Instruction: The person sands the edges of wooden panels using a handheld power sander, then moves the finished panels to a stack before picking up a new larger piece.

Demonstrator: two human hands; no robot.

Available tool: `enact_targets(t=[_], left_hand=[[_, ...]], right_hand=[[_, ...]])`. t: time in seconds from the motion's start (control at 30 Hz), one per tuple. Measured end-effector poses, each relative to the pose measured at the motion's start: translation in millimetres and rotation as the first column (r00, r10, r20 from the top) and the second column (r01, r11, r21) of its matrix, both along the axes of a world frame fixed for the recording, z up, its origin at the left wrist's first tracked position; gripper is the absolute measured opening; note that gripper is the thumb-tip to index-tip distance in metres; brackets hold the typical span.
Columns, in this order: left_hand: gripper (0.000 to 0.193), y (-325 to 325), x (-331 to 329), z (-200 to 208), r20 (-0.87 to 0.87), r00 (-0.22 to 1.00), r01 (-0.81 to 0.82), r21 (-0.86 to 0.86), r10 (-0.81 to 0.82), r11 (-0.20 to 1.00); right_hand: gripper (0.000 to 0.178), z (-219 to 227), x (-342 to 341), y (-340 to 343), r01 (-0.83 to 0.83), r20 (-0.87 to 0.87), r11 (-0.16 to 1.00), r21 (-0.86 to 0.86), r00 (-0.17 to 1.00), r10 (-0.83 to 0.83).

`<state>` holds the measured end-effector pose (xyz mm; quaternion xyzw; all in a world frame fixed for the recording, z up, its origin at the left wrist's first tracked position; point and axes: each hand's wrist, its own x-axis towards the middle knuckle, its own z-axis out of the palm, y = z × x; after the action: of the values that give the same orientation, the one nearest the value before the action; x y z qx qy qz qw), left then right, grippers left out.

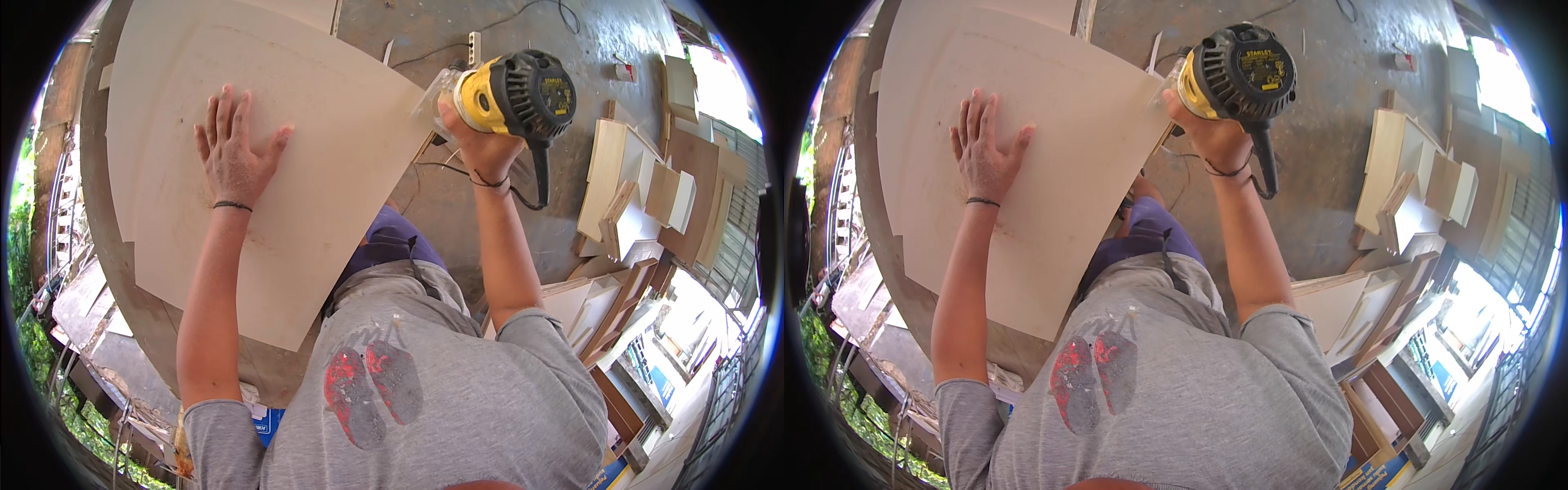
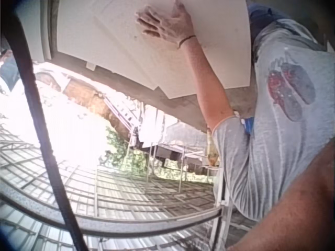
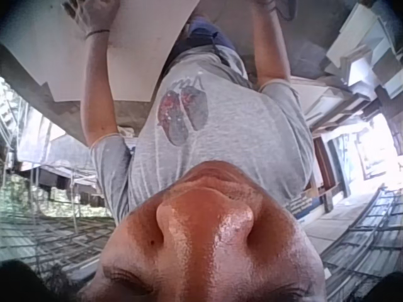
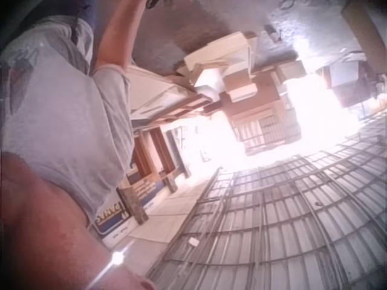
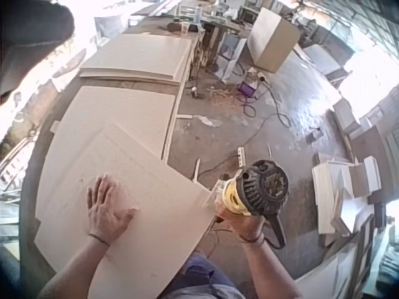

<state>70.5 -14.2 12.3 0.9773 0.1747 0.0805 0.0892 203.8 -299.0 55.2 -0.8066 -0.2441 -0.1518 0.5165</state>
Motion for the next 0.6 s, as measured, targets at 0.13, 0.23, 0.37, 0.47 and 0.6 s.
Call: enact_targets(t=[0.13,0.23,0.37,0.47,0.6], left_hand=[[0.072,0,2,1,0.011,1.0,0.011,0.005,-0.011,1.0],[0.072,0,0,1,0.012,1.0,0.004,0.001,-0.004,1.0],[0.065,7,-6,-6,0.182,0.983,0.058,-0.109,-0.037,0.992],[0.062,30,-29,-16,0.385,0.918,0.007,-0.253,0.094,0.967],[0.071,37,-136,-4,0.313,0.809,-0.514,-0.031,0.497,0.857]], right_hand=[[0.045,0,17,-5,-0.007,-0.008,0.999,0.044,1.0,0.008],[0.046,11,27,-7,-0.007,-0.031,0.999,0.041,0.999,0.008],[0.05,5,37,-19,0.032,-0.102,0.979,0.204,0.995,-0.011],[0.053,17,37,-27,0.095,-0.177,0.958,0.269,0.983,-0.047],[0.055,35,13,-71,0.184,-0.219,0.939,0.29,0.968,-0.122]])
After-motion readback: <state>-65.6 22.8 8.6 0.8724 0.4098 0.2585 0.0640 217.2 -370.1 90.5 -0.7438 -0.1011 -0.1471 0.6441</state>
